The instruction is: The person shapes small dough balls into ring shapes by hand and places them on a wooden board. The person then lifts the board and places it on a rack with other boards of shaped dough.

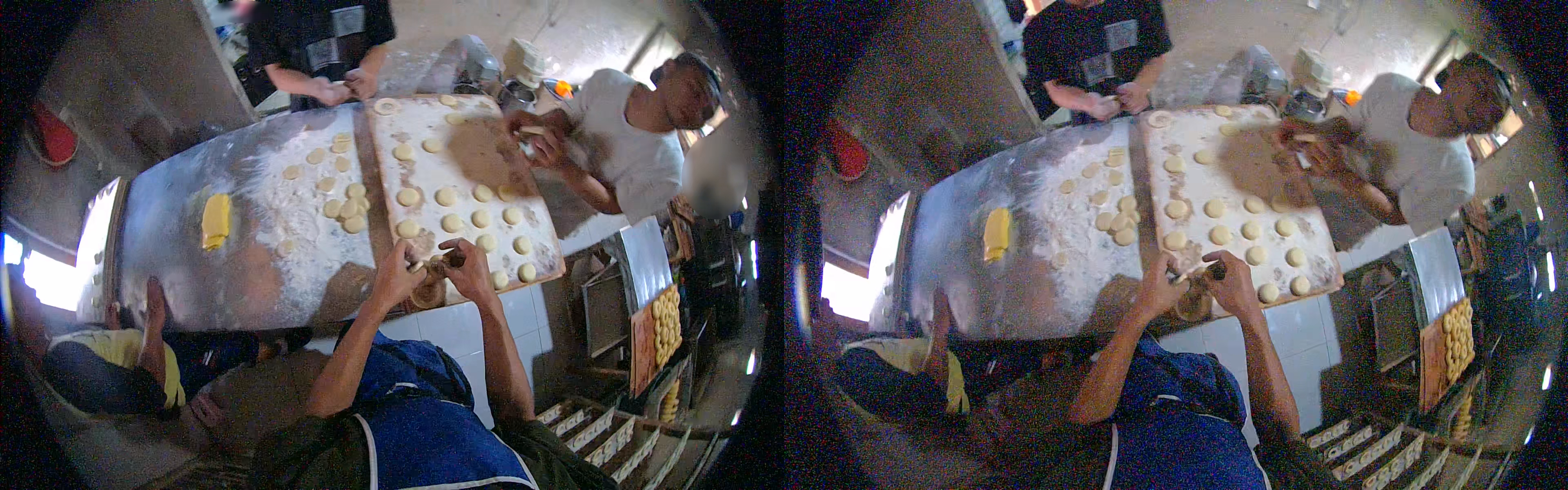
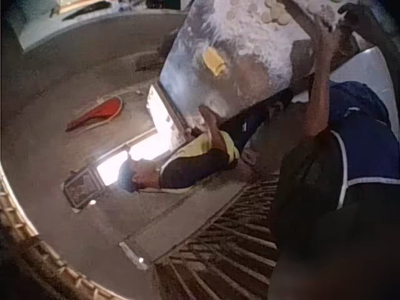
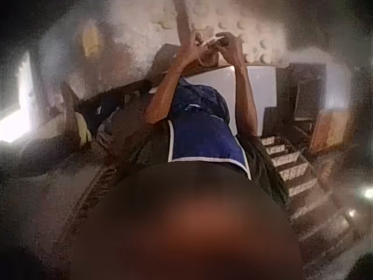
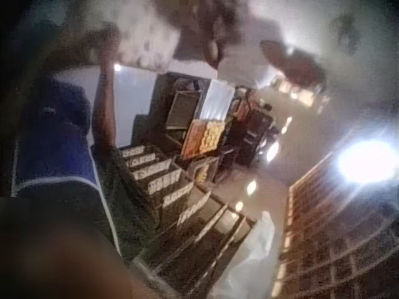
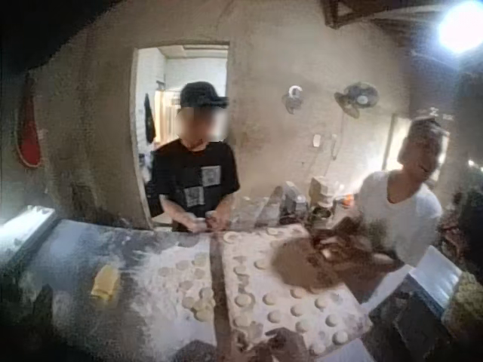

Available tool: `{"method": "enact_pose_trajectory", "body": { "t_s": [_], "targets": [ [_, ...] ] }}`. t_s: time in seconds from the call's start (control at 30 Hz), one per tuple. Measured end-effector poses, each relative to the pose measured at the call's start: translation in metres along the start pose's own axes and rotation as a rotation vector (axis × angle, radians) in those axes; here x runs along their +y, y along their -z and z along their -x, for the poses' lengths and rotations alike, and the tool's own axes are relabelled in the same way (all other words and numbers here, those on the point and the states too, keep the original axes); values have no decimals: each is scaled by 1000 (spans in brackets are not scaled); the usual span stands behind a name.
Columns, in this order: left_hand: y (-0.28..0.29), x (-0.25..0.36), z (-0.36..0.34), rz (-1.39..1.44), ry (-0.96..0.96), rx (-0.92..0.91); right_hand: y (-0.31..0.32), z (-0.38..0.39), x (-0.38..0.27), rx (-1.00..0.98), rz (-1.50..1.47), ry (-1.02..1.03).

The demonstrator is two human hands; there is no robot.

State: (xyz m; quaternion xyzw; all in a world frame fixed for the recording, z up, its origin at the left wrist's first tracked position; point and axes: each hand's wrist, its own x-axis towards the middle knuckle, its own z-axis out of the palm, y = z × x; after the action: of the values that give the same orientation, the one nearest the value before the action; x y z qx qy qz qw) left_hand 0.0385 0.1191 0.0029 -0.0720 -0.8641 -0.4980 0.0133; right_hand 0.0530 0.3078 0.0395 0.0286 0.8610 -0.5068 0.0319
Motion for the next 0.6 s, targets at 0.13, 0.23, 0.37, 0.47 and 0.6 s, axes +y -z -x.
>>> {"method": "enact_pose_trajectory", "body": {
  "t_s": [0.13, 0.23, 0.37, 0.47, 0.6],
  "targets": [
    [81, -54, 28, -81, 145, 285, -89, -33, -38, -184, 63, 370],
    [119, -97, 31, -256, 148, 422, -169, -62, -49, -204, 187, 340],
    [129, -117, 33, -201, 98, 503, -206, -84, -43, -127, 718, 388],
    [118, -105, 39, 35, 55, 502, -194, -80, -38, -317, 332, 325],
    [109, -82, 40, 280, 236, 370, -180, -53, -46, -319, -241, 9]
  ]
}}
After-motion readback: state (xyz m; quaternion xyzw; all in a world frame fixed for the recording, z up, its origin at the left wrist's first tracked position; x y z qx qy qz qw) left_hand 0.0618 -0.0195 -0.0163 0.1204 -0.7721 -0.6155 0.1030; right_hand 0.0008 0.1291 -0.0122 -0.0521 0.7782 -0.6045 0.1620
